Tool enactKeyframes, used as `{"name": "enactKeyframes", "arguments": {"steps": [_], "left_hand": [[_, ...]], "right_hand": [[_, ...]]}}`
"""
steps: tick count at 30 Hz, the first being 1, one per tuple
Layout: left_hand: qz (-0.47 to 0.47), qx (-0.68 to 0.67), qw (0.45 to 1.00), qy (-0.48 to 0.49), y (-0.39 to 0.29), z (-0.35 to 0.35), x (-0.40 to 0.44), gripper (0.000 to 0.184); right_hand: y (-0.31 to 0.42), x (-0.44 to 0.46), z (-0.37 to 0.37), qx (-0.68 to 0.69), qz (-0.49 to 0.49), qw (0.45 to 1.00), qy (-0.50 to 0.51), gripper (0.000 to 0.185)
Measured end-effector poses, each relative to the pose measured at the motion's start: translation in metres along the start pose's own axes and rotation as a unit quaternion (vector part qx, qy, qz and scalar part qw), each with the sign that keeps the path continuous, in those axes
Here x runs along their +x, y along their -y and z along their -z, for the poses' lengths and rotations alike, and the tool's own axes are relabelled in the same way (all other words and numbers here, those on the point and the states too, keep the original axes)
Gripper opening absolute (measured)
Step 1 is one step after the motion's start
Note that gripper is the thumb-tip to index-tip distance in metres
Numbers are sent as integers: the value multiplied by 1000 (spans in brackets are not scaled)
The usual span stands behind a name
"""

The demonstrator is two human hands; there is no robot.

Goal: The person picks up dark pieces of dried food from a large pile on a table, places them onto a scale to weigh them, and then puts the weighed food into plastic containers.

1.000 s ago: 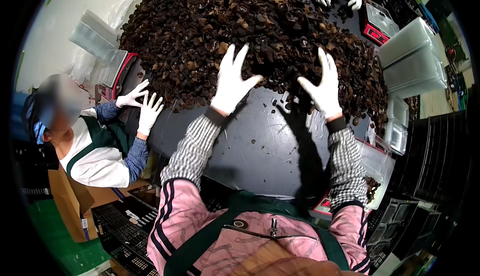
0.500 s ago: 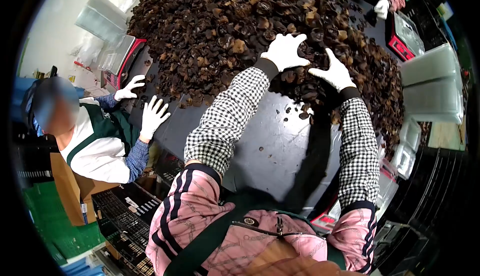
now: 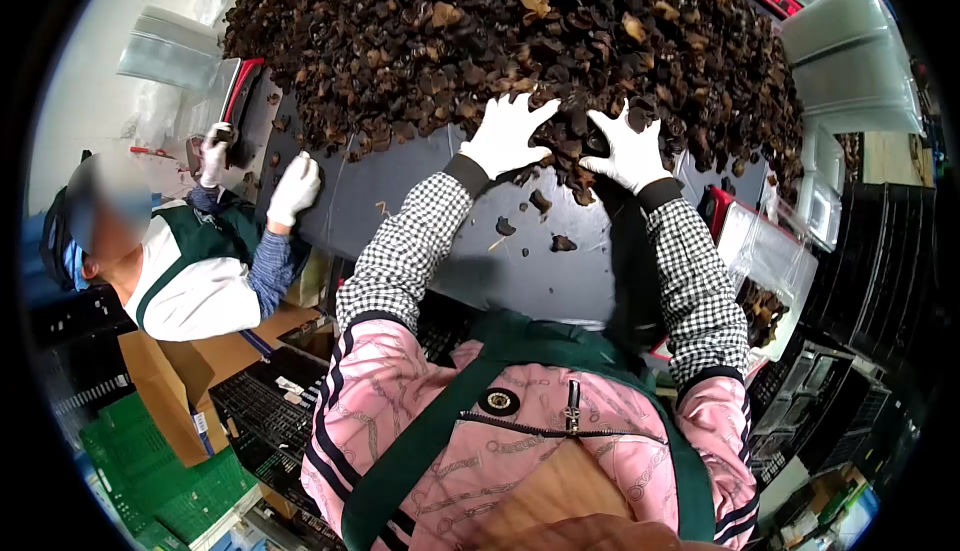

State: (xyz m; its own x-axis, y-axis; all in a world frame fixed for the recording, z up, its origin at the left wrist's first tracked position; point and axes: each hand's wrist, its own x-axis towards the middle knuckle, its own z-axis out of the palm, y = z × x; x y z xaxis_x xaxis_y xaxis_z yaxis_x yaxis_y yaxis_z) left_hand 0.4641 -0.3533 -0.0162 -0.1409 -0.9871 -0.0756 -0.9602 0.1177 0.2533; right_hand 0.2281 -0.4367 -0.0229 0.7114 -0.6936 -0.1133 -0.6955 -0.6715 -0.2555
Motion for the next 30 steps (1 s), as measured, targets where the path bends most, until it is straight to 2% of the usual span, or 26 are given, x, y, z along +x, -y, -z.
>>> {"name": "enactKeyframes", "arguments": {"steps": [1, 2, 3, 5, 6, 7, 9, 10, 11, 12, 13, 15, 17, 18, 21, 22, 23, 25, 27, 29, 30], "left_hand": [[-36, 5, 999, -39, 3, -4, -14, 69], [-30, 2, 1000, 1, 4, -5, -26, 66], [-24, -1, 999, 40, 2, -1, -39, 63], [-33, 53, 995, 78, 7, -5, -59, 55], [-35, 72, 996, 49, 10, -5, -67, 54], [-36, 92, 995, 19, 13, -3, -74, 53], [24, -23, 999, 33, 22, 10, -79, 56], [31, -62, 998, 14, 28, 13, -80, 59], [39, -100, 994, -7, 31, 17, -83, 62], [93, -145, 983, 56, 25, 39, -83, 65], [101, -160, 980, 59, 28, 43, -86, 67], [101, -160, 981, 37, 26, 49, -89, 65], [41, -135, 989, -55, 32, 38, -92, 58], [9, -121, 987, -101, 33, 32, -92, 55], [-20, -69, 970, -234, 15, 11, -104, 40], [16, -141, 972, -187, 2, 7, -108, 27], [48, -169, 975, -133, -13, 4, -115, 20], [54, -128, 986, -92, -31, -21, -131, 19], [69, -84, 991, -79, -35, -52, -145, 19], [90, -159, 976, -121, -39, -60, -151, 18], [94, -176, 969, -146, -45, -56, -153, 17]], "right_hand": [[0, -12, -12, -20, 29, 999, -17, 81], [1, -25, -22, -21, 16, 999, 19, 77], [12, -42, -17, -56, 15, 998, -17, 75], [21, -67, -22, -83, 23, 996, 8, 73], [25, -79, -25, -86, 25, 995, 32, 72], [33, -87, -21, -78, -11, 989, 124, 71], [38, -114, -31, -102, 50, 993, -16, 68], [44, -121, -29, -71, 18, 995, 71, 67], [51, -130, -24, -42, 13, 998, 49, 69], [54, -139, -20, -39, 29, 999, 20, 71], [56, -148, -16, -37, 44, 998, -9, 72], [60, -159, -9, -36, 20, 997, 64, 71], [62, -169, -1, -3, 5, 997, 76, 69], [63, -172, 6, 20, -4, 996, 88, 58], [54, -186, 2, 152, 29, 988, -7, 46], [58, -189, 10, 194, 0, 981, 0, 36], [53, -193, 2, 207, 12, 978, -31, 34], [45, -199, -12, 233, 38, 967, -93, 31], [51, -214, -8, 182, 11, 978, -97, 28], [58, -223, -7, 158, -11, 981, -108, 27], [64, -226, 0, 226, -26, 963, -142, 28]]}}
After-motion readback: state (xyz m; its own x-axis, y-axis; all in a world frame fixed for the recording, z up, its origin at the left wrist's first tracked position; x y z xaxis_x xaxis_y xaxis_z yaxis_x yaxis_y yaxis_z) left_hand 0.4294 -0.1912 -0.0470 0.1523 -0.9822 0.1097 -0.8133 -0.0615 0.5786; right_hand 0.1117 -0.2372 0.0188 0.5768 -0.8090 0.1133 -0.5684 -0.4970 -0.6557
